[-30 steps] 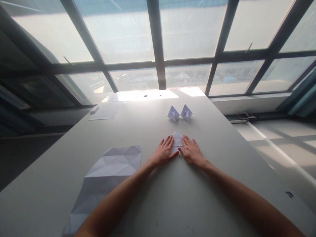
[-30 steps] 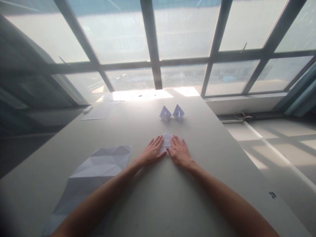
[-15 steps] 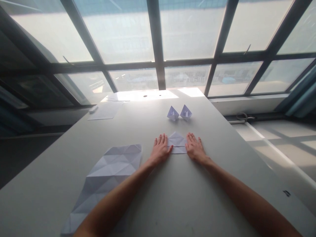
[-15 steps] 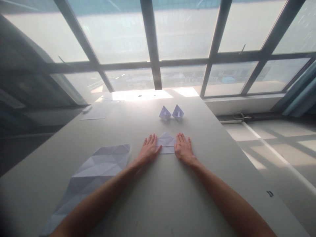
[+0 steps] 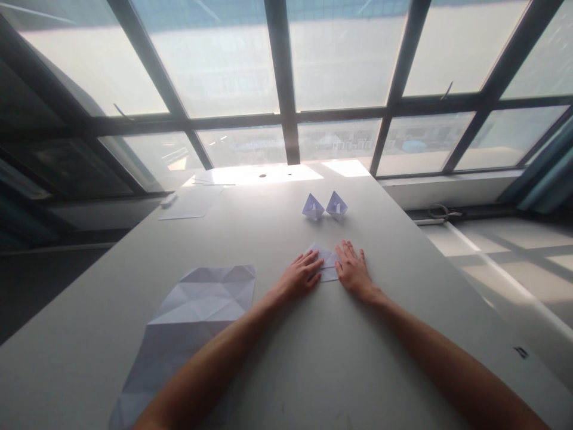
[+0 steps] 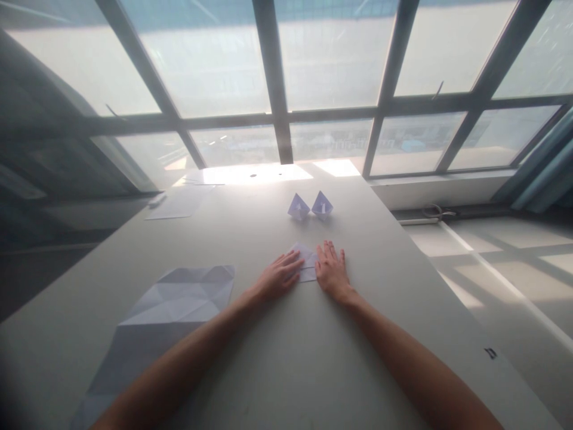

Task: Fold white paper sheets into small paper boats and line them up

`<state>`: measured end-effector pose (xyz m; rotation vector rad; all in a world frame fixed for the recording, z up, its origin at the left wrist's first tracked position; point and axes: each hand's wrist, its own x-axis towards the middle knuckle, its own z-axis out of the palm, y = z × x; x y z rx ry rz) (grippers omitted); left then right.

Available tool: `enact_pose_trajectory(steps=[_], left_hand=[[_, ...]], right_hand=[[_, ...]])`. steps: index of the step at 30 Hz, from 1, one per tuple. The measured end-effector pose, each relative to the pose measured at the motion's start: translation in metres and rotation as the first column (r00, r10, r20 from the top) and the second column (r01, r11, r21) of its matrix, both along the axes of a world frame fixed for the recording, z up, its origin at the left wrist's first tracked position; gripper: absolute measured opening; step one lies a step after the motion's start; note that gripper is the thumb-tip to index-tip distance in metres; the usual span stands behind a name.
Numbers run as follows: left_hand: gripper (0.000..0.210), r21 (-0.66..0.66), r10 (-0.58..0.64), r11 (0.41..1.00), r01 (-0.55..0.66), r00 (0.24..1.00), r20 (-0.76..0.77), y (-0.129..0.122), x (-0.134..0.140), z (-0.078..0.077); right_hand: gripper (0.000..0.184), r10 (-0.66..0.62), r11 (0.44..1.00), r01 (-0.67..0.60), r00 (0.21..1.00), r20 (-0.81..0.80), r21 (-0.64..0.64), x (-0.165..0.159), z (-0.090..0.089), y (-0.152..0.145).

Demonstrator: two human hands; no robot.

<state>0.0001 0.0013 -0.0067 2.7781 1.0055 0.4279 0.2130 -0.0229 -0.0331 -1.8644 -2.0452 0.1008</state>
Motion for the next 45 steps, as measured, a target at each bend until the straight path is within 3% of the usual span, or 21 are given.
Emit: enact_pose_trajectory(steps=[5, 9, 13, 15, 20, 28, 34, 45], left_hand=[[0.055, -0.034, 0.020, 0.999, -0.021, 0.999, -0.027, 0.003, -0.002, -0.005], [0.062, -0.041, 0.001, 0.999, -0.004, 0.997, -0.073, 0.003, -0.004, -0.001], [0.067, -0.051, -0.068, 0.997, 0.063, 0.992, -0.104, 0.004, -0.008, 0.004], [0.065, -0.058, -0.083, 0.995, 0.077, 0.992, -0.100, 0.004, -0.009, 0.006], [0.063, -0.074, -0.055, 0.996, 0.049, 0.996, -0.073, 0.004, -0.007, 0.006], [0.068, -0.055, -0.045, 0.998, 0.040, 0.995, -0.093, 0.001, -0.007, 0.008], [0.069, -0.048, -0.053, 0.998, 0.049, 0.994, -0.091, 0.003, -0.008, 0.008], [0.070, -0.106, -0.039, 0.994, 0.035, 0.999, -0.034, 0.008, -0.009, 0.004]], right_hand=[[0.050, 0.050, 0.994, -0.043, 0.997, -0.062, 0.102, -0.002, 0.010, -0.001], [0.048, 0.202, 0.956, -0.170, 0.972, -0.117, 0.240, -0.008, 0.022, -0.006], [0.057, 0.410, 0.904, -0.381, 0.901, -0.139, 0.195, -0.013, 0.021, -0.009], [0.058, 0.456, 0.888, -0.439, 0.879, -0.141, 0.135, -0.014, 0.017, -0.008], [0.060, 0.428, 0.903, -0.429, 0.893, -0.137, 0.023, -0.013, 0.010, -0.005], [0.066, 0.431, 0.898, -0.436, 0.898, -0.088, -0.055, -0.009, 0.015, -0.005], [0.067, 0.437, 0.896, -0.438, 0.899, -0.037, -0.070, -0.004, 0.015, -0.003], [0.065, 0.458, 0.884, -0.464, 0.884, -0.095, -0.055, 0.003, 0.018, 0.002]])
